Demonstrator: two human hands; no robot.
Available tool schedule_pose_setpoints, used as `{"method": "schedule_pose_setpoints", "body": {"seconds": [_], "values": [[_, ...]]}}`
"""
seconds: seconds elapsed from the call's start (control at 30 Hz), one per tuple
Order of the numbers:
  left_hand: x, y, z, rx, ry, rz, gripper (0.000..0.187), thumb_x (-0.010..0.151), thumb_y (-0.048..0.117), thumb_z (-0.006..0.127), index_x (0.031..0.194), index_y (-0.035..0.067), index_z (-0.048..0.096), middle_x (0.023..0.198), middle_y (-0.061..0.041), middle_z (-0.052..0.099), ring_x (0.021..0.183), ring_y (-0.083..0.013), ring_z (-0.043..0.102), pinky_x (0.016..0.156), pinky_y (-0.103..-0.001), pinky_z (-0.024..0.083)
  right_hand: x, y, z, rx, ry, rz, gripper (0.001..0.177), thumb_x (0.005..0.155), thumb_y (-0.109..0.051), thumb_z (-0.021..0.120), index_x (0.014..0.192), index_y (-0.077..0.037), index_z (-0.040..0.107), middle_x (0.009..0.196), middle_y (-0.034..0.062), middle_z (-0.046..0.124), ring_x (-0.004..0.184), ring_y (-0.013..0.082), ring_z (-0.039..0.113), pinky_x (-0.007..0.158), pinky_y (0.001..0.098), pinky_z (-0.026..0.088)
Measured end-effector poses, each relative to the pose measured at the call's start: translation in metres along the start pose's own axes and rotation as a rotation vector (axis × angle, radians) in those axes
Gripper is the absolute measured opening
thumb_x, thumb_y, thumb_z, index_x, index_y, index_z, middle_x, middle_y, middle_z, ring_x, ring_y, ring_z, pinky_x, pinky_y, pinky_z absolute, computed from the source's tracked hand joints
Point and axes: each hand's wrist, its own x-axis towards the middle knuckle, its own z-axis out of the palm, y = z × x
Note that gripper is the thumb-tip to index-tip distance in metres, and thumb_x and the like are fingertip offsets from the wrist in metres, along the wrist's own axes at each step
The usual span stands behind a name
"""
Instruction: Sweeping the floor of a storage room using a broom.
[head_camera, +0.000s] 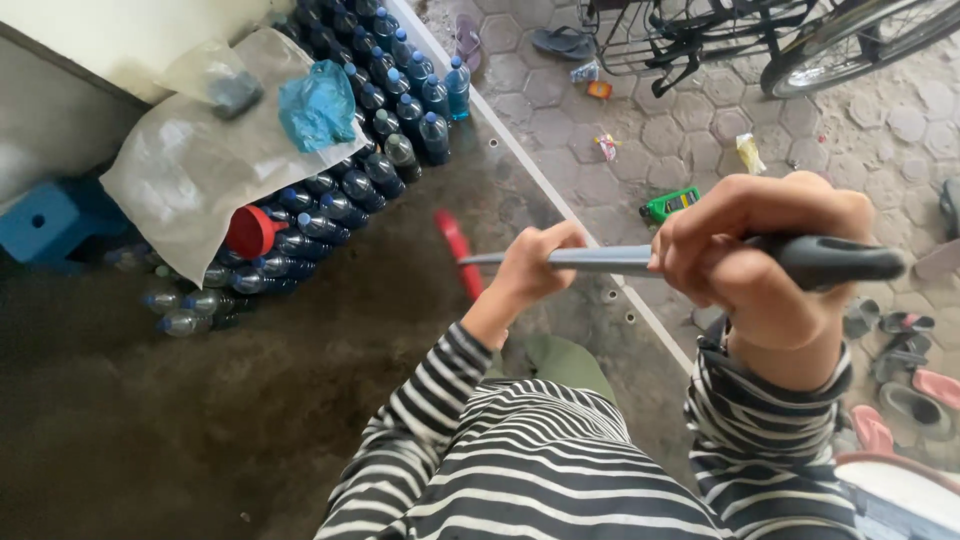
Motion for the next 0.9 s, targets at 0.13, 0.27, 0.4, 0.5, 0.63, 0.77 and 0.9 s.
{"method": "schedule_pose_setpoints", "body": {"seconds": [0.13, 0.27, 0.4, 0.5, 0.63, 0.77, 0.9], "values": [[-0.051, -0.003, -0.017, 0.269, 0.077, -0.162, 0.015, 0.078, 0.003, 0.064, 0.087, 0.014, 0.067, 0.072, -0.012, 0.069, 0.069, -0.0335, 0.071, 0.059, -0.04, 0.056, -0.026, 0.056, -0.019, 0.371, -0.051, 0.099, 0.03, 0.089, -0.02, 0.062, 0.088, 0.01, 0.063, 0.059, 0.0059, 0.059, 0.044, 0.0081, 0.049, 0.052, 0.0272, 0.045], [-0.113, -0.039, -0.017, 0.486, 0.111, -0.316, 0.013, 0.079, 0.005, 0.065, 0.085, 0.016, 0.069, 0.073, -0.011, 0.071, 0.07, -0.034, 0.071, 0.061, -0.042, 0.056, -0.048, 0.12, -0.017, 0.378, -0.386, 0.169, 0.03, 0.083, -0.023, 0.058, 0.089, 0.004, 0.069, 0.066, 0.0051, 0.065, 0.051, 0.0092, 0.054, 0.047, 0.0243, 0.04], [-0.125, -0.045, 0.043, 0.474, 0.094, -0.437, 0.013, 0.074, 0.007, 0.069, 0.084, 0.015, 0.07, 0.074, -0.009, 0.072, 0.071, -0.0322, 0.072, 0.063, -0.041, 0.057, -0.07, 0.126, -0.035, 0.303, -0.494, 0.114, 0.022, 0.085, -0.018, 0.056, 0.087, 0.0, 0.067, 0.066, 0.0033, 0.064, 0.054, 0.0103, 0.057, 0.051, 0.0256, 0.045], [-0.098, -0.048, 0.123, 0.359, 0.08, -0.387, 0.018, 0.071, 0.007, 0.072, 0.087, 0.014, 0.07, 0.08, -0.009, 0.073, 0.077, -0.0303, 0.072, 0.068, -0.041, 0.057, -0.091, 0.113, -0.085, 0.214, -0.574, 0.128, 0.014, 0.083, -0.011, 0.056, 0.085, -0.001, 0.065, 0.067, 0.0044, 0.063, 0.056, 0.013, 0.06, 0.056, 0.0274, 0.049], [-0.031, -0.033, 0.219, 0.165, 0.087, -0.087, 0.026, 0.075, 0.001, 0.064, 0.097, 0.014, 0.069, 0.094, -0.008, 0.073, 0.086, -0.0278, 0.072, 0.076, -0.036, 0.058, -0.111, 0.087, -0.164, -0.013, -0.445, 0.094, 0.012, 0.08, -0.007, 0.054, 0.083, -0.003, 0.066, 0.064, 0.0058, 0.06, 0.053, 0.015, 0.059, 0.055, 0.0285, 0.048], [0.01, -0.027, 0.265, 0.054, -0.008, -0.148, 0.026, 0.08, 0.01, 0.074, 0.105, 0.011, 0.067, 0.082, -0.002, 0.069, 0.073, -0.018, 0.07, 0.065, -0.03, 0.054, -0.13, 0.074, -0.187, -0.087, -0.433, 0.036, 0.007, 0.078, -0.005, 0.058, 0.082, -0.003, 0.063, 0.064, 0.0066, 0.06, 0.053, 0.0187, 0.06, 0.056, 0.0299, 0.049], [0.004, 0.063, 0.26, -0.241, -0.075, -0.203, 0.036, 0.084, 0.01, 0.078, 0.116, 0.007, 0.062, 0.072, 0.001, 0.045, 0.068, -0.0127, 0.043, 0.061, -0.028, 0.036, -0.149, 0.069, -0.167, -0.153, -0.515, -0.148, 0.009, 0.074, -0.007, 0.067, 0.082, -0.006, 0.064, 0.067, 0.0089, 0.063, 0.059, 0.0273, 0.062, 0.059, 0.0333, 0.05]]}}
